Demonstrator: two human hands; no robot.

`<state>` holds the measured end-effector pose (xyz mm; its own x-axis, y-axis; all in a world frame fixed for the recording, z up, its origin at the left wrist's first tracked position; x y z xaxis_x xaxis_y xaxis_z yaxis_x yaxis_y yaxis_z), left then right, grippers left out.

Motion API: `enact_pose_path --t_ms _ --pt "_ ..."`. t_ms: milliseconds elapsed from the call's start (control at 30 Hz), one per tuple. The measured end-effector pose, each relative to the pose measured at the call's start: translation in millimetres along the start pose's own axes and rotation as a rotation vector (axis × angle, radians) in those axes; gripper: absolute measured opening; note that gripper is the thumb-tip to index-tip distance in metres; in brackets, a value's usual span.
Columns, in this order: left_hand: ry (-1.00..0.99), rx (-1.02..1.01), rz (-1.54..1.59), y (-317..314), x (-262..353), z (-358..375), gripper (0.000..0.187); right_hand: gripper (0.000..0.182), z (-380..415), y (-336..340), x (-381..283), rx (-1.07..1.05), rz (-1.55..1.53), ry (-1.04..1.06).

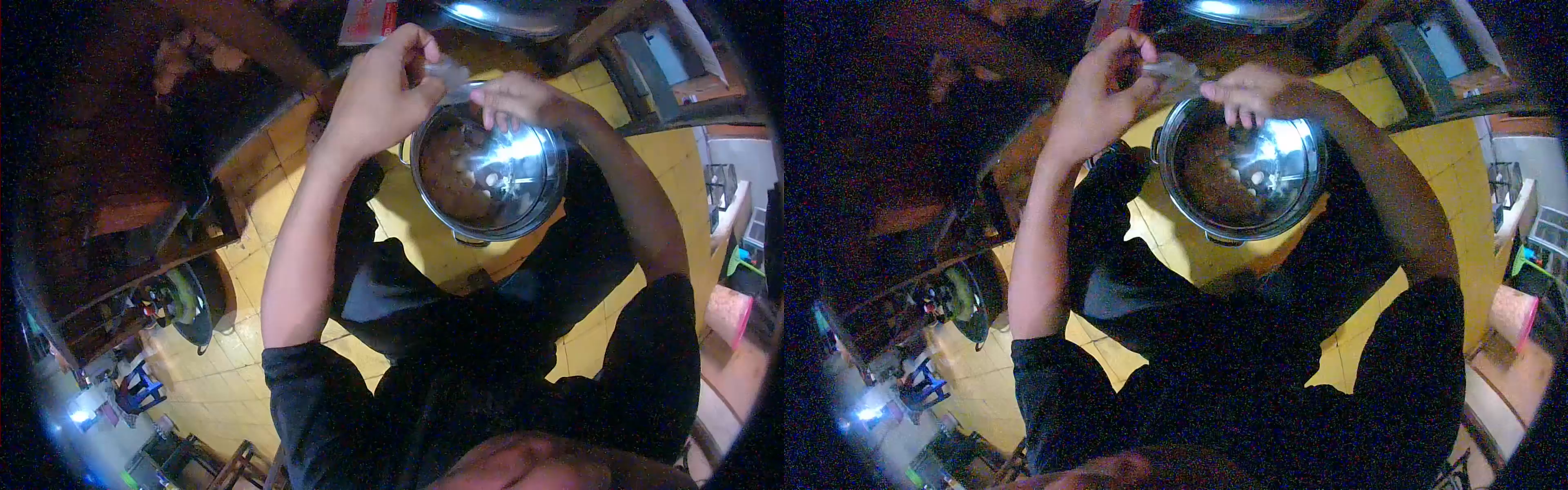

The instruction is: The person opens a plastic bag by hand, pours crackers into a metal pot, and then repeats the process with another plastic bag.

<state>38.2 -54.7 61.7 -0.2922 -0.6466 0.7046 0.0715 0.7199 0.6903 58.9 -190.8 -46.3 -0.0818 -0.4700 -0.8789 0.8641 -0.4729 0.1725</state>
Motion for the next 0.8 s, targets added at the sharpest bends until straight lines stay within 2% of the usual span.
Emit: enact_pose_path --t_ms 33,100,167,200,233,267,367,567,633,800 --pt "0.009 -0.004 0.007 5.4 -0.5 4.0 0.023 0.043 -6.4 -5.1 11.0 -0.007 -0.005 -0.009" --pt "-0.039 0.09 -0.24 27.6 6.9 9.6 0.027 0.047 -25.9 -18.6 43.6 0.012 0.469 0.064" --pt "-0.033 0.103 -0.253 31.8 -1.1 13.5 0.032 0.055 -52.8 -39.2 122.8 -0.055 0.786 0.205" --pt "-0.122 0.177 -0.31 35.6 4.0 16.9 0.034 0.062 -61.1 -54.2 147.8 -0.215 0.76 0.122" --pt "-0.212 0.254 -0.369 40.3 10.5 19.5 0.037 0.062 -70.5 -62.6 170.8 -0.273 0.779 0.08" --pt "-0.194 0.252 -0.367 42.1 12.4 21.3 0.035 0.061 -78.9 -69.4 192.9 -0.299 0.795 0.043" --pt "-0.123 0.184 -0.234 35.0 0.3 25.2 0.03 0.059 -106.6 -72.2 250.5 -0.208 0.87 -0.096" --pt "-0.107 0.155 -0.308 36.9 -4.6 31.9 0.023 0.056 -100.1 -104.1 325.2 -0.058 0.952 -0.362" --pt "-0.126 0.167 -0.321 41.3 -5.2 33.3 0.022 0.055 -91.4 -116.9 331.0 -0.061 0.96 -0.391" --pt "-0.002 0.125 -0.285 43.3 -7.8 31.6 0.014 0.053 -77.1 -134.7 335.2 -0.114 0.977 -0.386"
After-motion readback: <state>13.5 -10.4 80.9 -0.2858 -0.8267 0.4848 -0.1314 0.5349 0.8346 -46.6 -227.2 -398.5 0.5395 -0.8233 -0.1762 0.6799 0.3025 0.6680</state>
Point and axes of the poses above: each hand's wrist, its own z-axis away from the middle knuckle, its own y-axis out of the back of the hand, x = y × z, the point moved 10 cm from there along -z, towards the middle knuckle, and after that the axes turned 11 degrees about -z, right-handed, at the moved point
